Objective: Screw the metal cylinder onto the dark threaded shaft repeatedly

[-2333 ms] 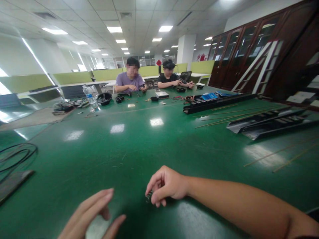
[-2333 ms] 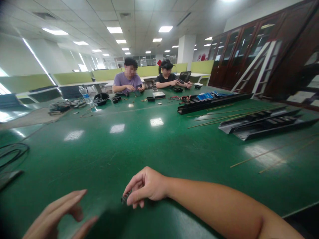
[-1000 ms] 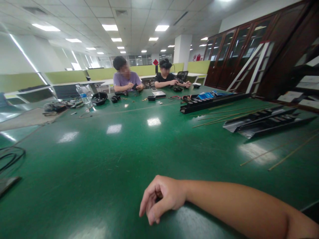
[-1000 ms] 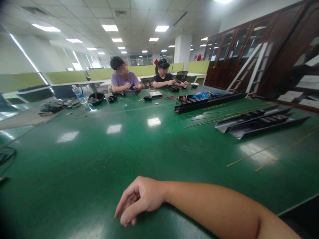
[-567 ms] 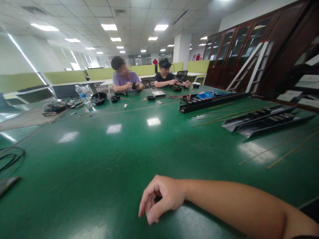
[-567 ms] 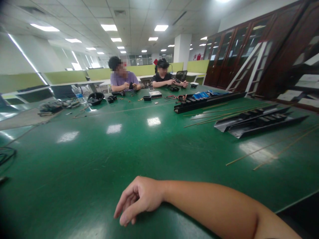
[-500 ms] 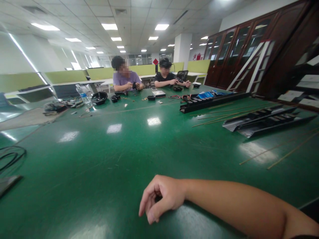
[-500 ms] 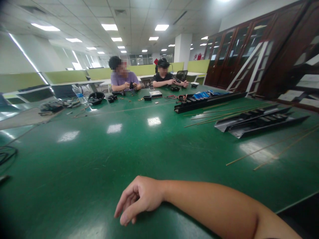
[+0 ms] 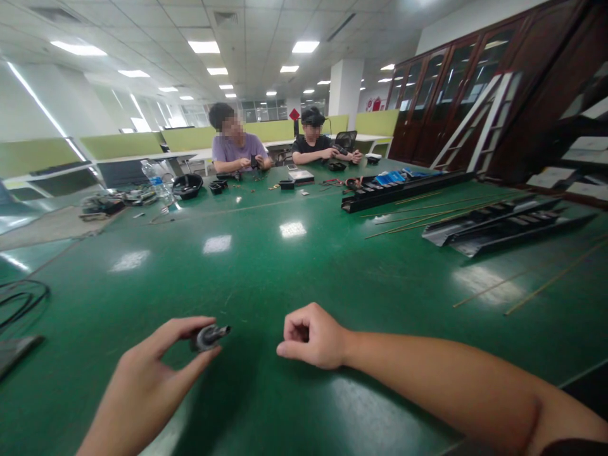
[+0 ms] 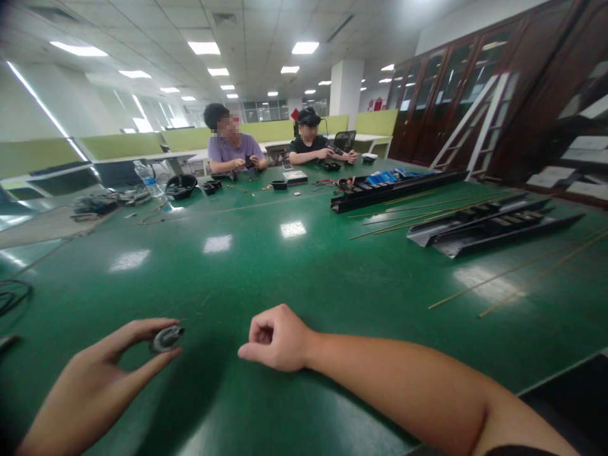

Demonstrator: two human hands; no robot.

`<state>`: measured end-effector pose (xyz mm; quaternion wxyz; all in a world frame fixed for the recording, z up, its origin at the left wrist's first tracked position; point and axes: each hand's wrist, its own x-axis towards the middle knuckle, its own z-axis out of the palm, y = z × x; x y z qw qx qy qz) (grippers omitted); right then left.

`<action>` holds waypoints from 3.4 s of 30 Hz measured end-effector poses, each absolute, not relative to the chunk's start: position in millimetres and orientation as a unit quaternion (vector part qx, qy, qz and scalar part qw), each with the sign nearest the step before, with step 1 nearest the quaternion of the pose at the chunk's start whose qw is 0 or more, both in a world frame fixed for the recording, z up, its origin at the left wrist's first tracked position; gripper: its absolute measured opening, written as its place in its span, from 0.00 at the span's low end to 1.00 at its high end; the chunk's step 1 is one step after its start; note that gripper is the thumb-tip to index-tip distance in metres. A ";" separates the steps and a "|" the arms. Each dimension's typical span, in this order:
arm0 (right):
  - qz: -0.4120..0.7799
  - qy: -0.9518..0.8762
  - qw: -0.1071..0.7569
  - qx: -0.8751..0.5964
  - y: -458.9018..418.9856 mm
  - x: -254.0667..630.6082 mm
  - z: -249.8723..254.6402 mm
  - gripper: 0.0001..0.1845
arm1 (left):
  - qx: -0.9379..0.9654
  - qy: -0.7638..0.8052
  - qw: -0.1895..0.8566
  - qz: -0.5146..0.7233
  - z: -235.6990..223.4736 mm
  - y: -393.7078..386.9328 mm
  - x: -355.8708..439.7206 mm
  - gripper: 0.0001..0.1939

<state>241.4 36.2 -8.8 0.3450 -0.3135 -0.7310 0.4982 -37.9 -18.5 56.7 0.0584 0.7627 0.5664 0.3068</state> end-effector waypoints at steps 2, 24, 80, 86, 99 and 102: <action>0.487 -0.716 0.361 -0.345 39.3 240.6 -8.3 0.11 | 0.787 0.535 0.099 0.291 55.1 0.7 -13.3 0.16; 0.383 -0.801 0.282 -0.364 33.9 236.2 -7.9 0.14 | 0.835 0.456 0.152 0.268 0.1 7.3 9.1 0.22; 0.437 -0.781 0.276 -0.351 34.9 236.4 -10.5 0.07 | 0.814 0.470 0.210 0.269 10.9 4.3 16.8 0.10; 0.434 -0.780 0.276 -0.357 34.6 236.7 -9.3 0.07 | 0.812 0.471 0.212 0.272 11.2 4.5 15.6 0.10; 0.432 -0.779 0.265 -0.370 35.1 237.5 -10.7 0.06 | 0.809 0.476 0.219 0.268 12.6 5.1 14.7 0.10; 0.432 -0.780 0.263 -0.370 35.1 237.5 -9.4 0.06 | 0.809 0.476 0.216 0.270 12.8 5.1 14.2 0.10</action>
